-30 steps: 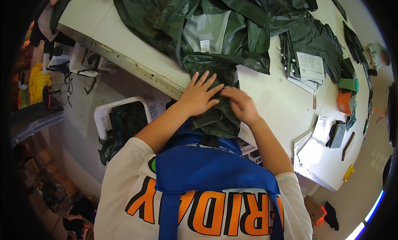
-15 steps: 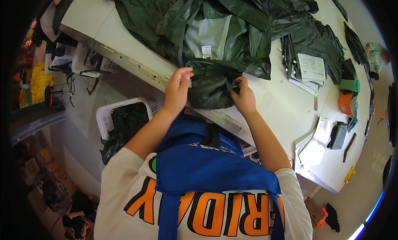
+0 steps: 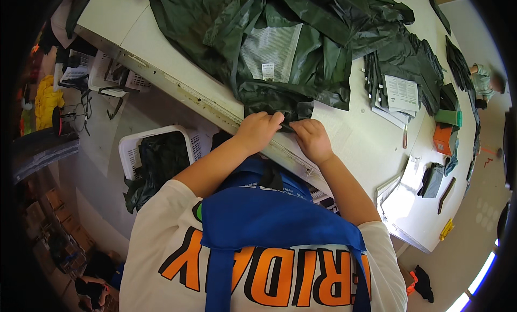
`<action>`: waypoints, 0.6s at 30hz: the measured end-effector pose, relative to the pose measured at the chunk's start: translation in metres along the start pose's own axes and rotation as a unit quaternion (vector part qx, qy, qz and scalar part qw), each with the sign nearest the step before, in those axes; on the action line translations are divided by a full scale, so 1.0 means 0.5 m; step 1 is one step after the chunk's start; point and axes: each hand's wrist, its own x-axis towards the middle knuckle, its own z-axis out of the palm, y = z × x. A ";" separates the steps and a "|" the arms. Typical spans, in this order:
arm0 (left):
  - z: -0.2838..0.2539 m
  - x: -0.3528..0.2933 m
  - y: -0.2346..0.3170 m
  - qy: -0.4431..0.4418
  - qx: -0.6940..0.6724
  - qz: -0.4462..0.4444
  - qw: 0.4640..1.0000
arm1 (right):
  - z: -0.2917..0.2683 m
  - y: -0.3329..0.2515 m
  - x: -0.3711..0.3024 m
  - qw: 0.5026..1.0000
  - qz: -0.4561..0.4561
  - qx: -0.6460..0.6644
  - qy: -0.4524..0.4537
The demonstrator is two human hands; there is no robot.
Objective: The person folds a dark green jacket on a white table, aligning edges and smoothing the fabric. They then place the folded jacket into a white plastic basket and pick up another jacket to begin folding it.
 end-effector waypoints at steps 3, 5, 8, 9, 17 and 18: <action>-0.008 0.027 -0.022 -0.024 -0.049 -0.055 0.997 | -0.056 -0.038 0.055 0.998 0.000 -0.042 0.053; -0.019 0.051 -0.038 -0.062 -0.076 -0.090 0.991 | -0.026 -0.010 0.058 0.999 -0.024 -0.029 0.014; -0.020 0.053 -0.017 -0.028 0.096 -0.012 0.995 | -0.002 0.023 0.069 0.999 -0.025 0.020 -0.016; -0.044 0.047 0.015 0.041 0.163 0.072 0.983 | 0.003 0.033 0.076 0.998 -0.009 0.045 -0.029; -0.021 0.055 -0.037 0.050 0.031 0.082 0.995 | -0.007 0.111 0.144 0.944 0.246 0.219 0.012; -0.033 0.070 -0.031 0.033 0.012 0.056 0.998 | -0.002 0.118 0.150 0.962 0.234 0.141 0.026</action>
